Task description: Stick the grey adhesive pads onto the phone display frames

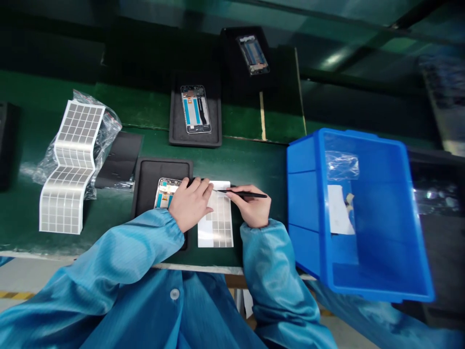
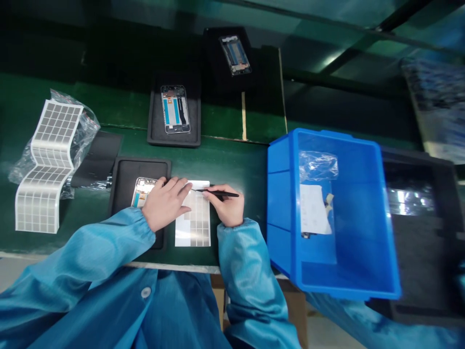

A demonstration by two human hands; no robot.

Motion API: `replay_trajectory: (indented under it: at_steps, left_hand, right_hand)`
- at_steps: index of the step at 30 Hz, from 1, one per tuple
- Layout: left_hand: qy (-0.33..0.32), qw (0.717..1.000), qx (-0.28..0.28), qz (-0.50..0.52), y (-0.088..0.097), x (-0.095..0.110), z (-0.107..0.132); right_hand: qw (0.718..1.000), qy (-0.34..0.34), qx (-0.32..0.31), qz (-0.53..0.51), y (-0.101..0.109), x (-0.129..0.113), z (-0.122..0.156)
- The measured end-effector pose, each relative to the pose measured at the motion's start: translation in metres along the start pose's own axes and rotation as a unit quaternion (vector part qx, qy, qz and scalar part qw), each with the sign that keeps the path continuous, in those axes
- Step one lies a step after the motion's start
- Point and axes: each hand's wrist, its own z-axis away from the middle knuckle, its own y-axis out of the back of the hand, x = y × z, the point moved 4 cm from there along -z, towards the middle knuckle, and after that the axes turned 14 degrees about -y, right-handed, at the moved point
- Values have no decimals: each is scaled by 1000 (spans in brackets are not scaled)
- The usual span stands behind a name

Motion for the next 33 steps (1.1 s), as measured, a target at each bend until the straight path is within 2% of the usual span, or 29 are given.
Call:
replay_trajectory:
  at_steps: [6,9,12,14,15,17,19,21,23,27,33]
  left_hand:
    - [-1,1000,5,4,-2,-1,-2]
    - [-10,1000,9,19,9,0,5]
    - [17,994,84,70,35,-4,28]
    - [71,971,158,163,51,-12,48]
    - [105,951,179,228,55,-18,57]
    - [173,897,179,364,53,-26,70]
    - [221,844,153,464,45,-30,78]
    - [245,810,141,514,37,-31,85]
    - [258,789,141,539,31,-29,94]
    - [280,770,151,552,21,-24,117]
    - [280,789,148,527,16,-22,140]
  right_hand:
    - [998,-13,5,-62,9,-6,3]
    - [997,-20,29,-72,15,-17,8]
    - [996,-30,35,-76,13,-36,20]
    - [996,-28,18,-84,5,-52,30]
    - [996,-25,5,-88,0,-61,35]
    - [995,-15,-22,-97,-11,-76,44]
    - [994,-8,-41,-103,-22,-87,51]
    - [992,-8,-54,-112,-30,-93,57]
    - [989,-12,-72,-128,-38,-93,63]
    - [983,-40,-104,-146,-51,-86,77]
    - [975,-64,-138,-164,-68,-84,88]
